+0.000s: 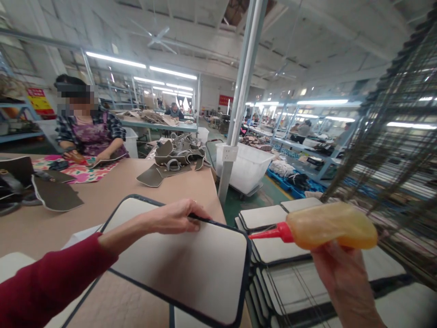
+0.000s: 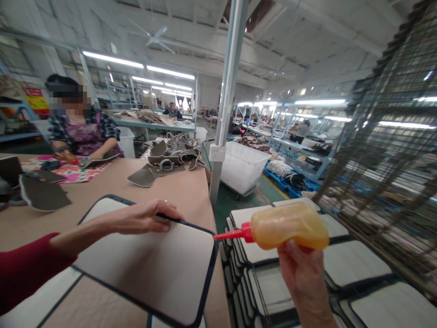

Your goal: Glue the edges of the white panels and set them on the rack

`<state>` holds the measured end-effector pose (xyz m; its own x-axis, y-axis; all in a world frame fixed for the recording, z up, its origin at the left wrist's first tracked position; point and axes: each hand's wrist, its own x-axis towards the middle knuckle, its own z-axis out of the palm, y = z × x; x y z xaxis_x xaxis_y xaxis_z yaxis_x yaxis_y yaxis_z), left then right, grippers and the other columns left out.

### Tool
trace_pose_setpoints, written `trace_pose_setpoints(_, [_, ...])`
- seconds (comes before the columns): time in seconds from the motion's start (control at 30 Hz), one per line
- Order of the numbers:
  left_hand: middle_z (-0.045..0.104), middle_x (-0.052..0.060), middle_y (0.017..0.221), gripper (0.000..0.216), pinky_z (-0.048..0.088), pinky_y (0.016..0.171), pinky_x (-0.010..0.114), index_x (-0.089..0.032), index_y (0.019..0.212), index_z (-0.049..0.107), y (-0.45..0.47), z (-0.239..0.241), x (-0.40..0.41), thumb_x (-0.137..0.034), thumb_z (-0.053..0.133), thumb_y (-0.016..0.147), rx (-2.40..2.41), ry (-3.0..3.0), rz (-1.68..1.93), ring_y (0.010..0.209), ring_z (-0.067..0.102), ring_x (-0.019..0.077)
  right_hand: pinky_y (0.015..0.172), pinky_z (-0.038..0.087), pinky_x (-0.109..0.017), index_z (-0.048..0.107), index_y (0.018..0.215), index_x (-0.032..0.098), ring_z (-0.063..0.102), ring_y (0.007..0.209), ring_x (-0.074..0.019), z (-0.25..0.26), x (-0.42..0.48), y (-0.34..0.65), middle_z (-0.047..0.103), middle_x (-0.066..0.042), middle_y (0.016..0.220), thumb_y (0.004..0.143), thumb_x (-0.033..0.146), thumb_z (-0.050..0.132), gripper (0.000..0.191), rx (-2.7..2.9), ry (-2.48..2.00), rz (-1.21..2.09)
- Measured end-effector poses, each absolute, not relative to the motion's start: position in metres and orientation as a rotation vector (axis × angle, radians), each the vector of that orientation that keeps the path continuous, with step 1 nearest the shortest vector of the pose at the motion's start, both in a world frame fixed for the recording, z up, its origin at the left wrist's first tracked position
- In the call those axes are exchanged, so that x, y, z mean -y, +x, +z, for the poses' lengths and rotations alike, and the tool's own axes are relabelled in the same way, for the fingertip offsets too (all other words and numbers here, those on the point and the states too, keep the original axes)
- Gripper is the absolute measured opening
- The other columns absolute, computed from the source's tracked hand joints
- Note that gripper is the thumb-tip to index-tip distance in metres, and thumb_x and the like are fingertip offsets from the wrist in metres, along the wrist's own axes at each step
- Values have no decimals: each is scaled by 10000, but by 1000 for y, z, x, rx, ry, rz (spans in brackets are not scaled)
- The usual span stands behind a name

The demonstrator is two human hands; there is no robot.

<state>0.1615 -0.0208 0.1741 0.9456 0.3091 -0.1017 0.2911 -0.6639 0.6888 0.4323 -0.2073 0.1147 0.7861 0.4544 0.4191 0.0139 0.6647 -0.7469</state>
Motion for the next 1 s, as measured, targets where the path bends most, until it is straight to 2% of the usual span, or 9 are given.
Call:
trace_pose_setpoints(0.17, [566,7,760,356,350,634,206,-130,1002,686,156,181,26,-100,499,701,-401,2339,8,735,500,144,624,536,-236,676,768,227,625,623,-148,117,203,434,664,4,670,451,289,820,354,678,-884,250])
trace_pose_setpoints(0.33, [543,-1,759,349,343,639,205,-137,1003,686,151,181,25,-93,516,701,-365,2340,39,743,498,139,615,539,-253,678,784,228,630,648,-170,118,203,435,674,-24,693,468,275,816,348,727,-926,256])
trace_pose_setpoints(0.57, [518,-4,736,327,332,629,208,-137,999,684,145,176,18,-126,524,715,-347,2273,38,722,467,139,597,527,-219,676,730,230,613,626,-151,115,204,432,653,0,630,410,244,830,355,673,-920,294])
trace_pose_setpoints(0.73, [527,-1,721,316,332,622,207,-140,995,690,143,172,13,-187,531,725,-360,2190,28,707,442,141,634,521,-227,676,843,237,605,672,-144,116,198,428,671,10,713,405,241,829,464,650,-888,269])
trace_pose_setpoints(0.9, [577,4,746,301,353,614,197,-147,967,695,141,164,5,-224,564,707,-378,2118,31,725,472,148,599,532,-273,678,811,250,612,615,-171,116,198,427,673,-9,708,394,278,832,445,691,-930,258])
trace_pose_setpoints(1.0, [624,7,805,309,379,634,198,-155,970,697,141,159,1,-215,574,693,-393,2046,20,760,507,156,606,537,-280,672,874,232,616,611,-174,115,199,426,682,-31,772,405,278,836,499,721,-928,276])
